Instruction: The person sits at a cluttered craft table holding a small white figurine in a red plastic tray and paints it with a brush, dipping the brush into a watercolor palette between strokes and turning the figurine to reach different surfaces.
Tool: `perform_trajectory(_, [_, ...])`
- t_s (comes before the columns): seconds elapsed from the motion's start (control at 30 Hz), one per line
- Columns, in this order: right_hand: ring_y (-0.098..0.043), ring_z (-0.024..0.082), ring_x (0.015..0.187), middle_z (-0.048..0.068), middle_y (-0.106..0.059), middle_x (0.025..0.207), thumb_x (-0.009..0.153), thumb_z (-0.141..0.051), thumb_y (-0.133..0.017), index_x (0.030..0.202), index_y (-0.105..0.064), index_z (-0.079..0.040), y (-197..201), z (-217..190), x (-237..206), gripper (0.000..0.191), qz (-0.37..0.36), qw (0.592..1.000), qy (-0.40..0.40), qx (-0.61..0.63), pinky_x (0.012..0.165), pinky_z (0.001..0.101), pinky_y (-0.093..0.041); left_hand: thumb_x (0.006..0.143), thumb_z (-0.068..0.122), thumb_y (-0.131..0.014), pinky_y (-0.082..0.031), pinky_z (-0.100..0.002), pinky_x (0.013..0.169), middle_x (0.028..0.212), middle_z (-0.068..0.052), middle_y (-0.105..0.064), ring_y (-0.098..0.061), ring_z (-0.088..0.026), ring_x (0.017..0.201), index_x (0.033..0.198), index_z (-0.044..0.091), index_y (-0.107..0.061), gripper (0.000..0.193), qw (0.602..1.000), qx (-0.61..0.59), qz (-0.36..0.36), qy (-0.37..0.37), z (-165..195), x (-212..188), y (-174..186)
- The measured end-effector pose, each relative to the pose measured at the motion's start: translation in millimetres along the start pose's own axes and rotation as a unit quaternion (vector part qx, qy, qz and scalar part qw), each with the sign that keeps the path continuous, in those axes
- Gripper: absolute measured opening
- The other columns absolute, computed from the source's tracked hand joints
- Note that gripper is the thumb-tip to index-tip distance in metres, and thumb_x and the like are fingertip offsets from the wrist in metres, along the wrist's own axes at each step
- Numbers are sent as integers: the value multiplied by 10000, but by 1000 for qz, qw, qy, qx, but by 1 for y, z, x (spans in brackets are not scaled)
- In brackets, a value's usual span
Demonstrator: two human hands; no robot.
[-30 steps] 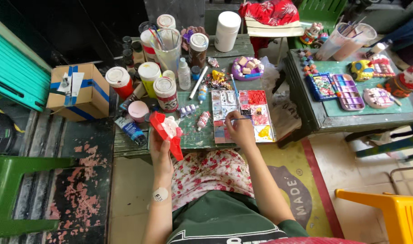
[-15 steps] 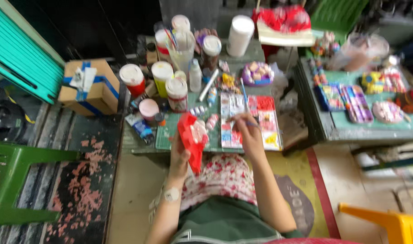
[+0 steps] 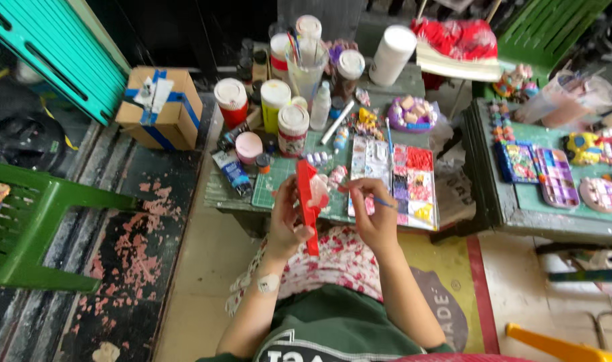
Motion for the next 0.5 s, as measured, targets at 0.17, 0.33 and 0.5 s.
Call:
perform_trajectory(0.17, [-689,138,874,93,-754,984,1047,-24,-578,1070,-631,-7,3,-8,-1,60,7,999,1,-38,817,275,-534,702,639,-909,-475,-396,1141,1526,-99,-454,-497,-218,1418,1606,28,-274,1262,1000,3,14,16,2,-2,-2])
perform_trajectory(0.33, [-679,177,858,124,-736,992,997,-16,-609,1066,-648,-3,2,-18,7,81,2,997,52,-55,796,289,-525,704,628,-913,-494,-394,1126,1494,-98,-482,-533,-216,1369,1598,37,-287,1241,1000,16,4,0,11,4,-5])
perform_trajectory(0.5, [-715,198,895,102,-737,987,997,12,-605,1047,-655,-28,4,-23,10,81,2,997,52,-60,807,302,-538,708,619,-894,-515,-380,1072,1470,-99,-521,-571,-210,1299,1603,39,-314,1214,997,77,1,-25,18,7,-6])
Point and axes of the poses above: each hand's wrist, its own x-axis towards the middle knuckle, its own y-axis out of the back of the hand, z = x × y, the point moved 4 cm from there along x, towards the middle knuckle
